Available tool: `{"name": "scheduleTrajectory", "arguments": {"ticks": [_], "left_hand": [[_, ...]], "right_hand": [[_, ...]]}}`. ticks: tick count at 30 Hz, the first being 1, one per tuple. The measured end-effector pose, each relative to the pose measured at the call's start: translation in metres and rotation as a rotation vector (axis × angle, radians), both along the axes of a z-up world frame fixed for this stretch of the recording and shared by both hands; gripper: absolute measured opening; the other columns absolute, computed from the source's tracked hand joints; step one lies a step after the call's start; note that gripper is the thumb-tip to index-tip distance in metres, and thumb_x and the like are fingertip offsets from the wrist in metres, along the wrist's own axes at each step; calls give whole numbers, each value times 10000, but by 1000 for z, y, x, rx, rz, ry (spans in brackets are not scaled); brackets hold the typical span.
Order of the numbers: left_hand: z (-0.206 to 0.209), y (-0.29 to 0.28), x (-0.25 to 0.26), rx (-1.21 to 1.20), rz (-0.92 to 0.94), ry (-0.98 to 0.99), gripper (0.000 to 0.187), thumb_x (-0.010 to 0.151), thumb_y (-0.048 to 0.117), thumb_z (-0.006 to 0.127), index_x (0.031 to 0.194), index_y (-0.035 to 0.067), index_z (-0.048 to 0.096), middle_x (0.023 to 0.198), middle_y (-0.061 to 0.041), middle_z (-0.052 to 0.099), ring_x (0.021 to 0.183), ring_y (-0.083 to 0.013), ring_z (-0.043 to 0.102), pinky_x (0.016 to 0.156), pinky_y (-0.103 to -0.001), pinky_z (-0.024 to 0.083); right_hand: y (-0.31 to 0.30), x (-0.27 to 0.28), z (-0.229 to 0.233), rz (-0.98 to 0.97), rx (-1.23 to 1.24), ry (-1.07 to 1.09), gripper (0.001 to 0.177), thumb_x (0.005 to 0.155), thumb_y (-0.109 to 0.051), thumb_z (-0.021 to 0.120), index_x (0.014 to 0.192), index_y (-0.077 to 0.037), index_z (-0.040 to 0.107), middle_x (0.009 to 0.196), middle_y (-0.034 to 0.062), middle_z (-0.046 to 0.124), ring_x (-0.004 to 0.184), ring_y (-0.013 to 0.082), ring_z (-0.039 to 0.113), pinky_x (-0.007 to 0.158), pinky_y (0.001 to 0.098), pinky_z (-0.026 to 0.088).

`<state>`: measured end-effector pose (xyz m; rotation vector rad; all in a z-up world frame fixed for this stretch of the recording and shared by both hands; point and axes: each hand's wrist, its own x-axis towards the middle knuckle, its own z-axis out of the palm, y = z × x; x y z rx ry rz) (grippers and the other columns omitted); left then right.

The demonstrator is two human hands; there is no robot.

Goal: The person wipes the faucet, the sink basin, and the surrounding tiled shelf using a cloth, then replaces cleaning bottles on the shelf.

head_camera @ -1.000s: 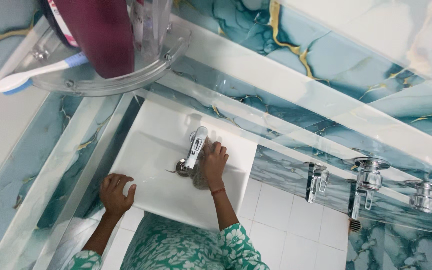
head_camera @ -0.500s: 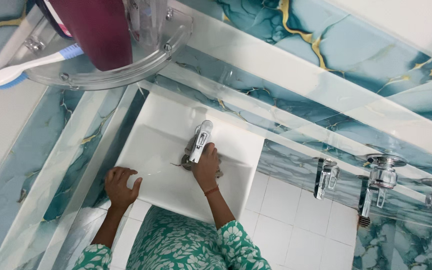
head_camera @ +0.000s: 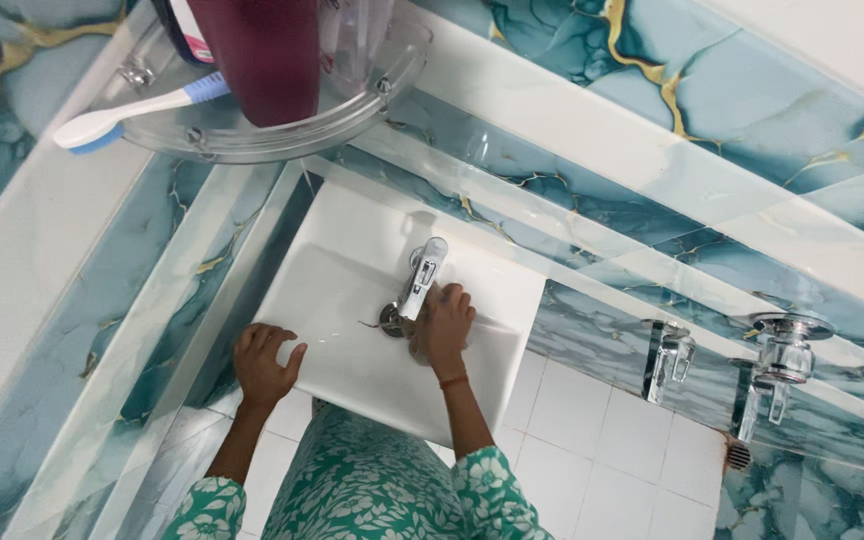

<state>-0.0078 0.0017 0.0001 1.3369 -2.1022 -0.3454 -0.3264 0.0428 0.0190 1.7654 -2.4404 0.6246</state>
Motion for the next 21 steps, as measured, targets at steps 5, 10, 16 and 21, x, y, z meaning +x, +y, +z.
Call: {"name": "scheduleTrajectory", "arguments": {"ticks": [5, 10, 16, 21], "left_hand": [[-4, 2, 3, 15, 18, 8, 231, 851, 339, 754, 899, 115, 736, 966, -49, 685, 1076, -305, 580, 933, -477, 428], [-6, -2, 5, -23, 10, 42, 238, 848, 342, 761, 899, 111, 732, 965, -49, 684, 1083, -309, 584, 914, -482, 434], [-5, -3, 8, -37, -13, 74, 210, 839, 297, 776, 897, 101, 728, 961, -58, 680, 1059, -307, 586, 923, -480, 441], [-1, -8, 9, -21, -35, 80, 186, 832, 282, 768, 880, 106, 730, 933, -51, 684, 1030, -300, 592, 911, -475, 442]], "right_hand": [[3, -18, 23, -109, 116, -117, 646, 763, -67, 656, 1383, -248, 671, 1044, 101, 502, 964, 280, 466, 816, 411, 362], [-2, -1, 13, -54, -46, 87, 635, 751, -107, 701, 1380, -130, 615, 1093, 135, 527, 975, 319, 477, 789, 447, 363], [34, 32, -39, -29, -120, -455, 545, 851, -23, 606, 1395, -36, 582, 1072, 112, 644, 988, 292, 571, 884, 405, 496], [40, 85, -50, -375, -6, -1175, 589, 916, -9, 467, 1496, -72, 555, 1149, 170, 714, 854, 338, 557, 769, 411, 472]]}}
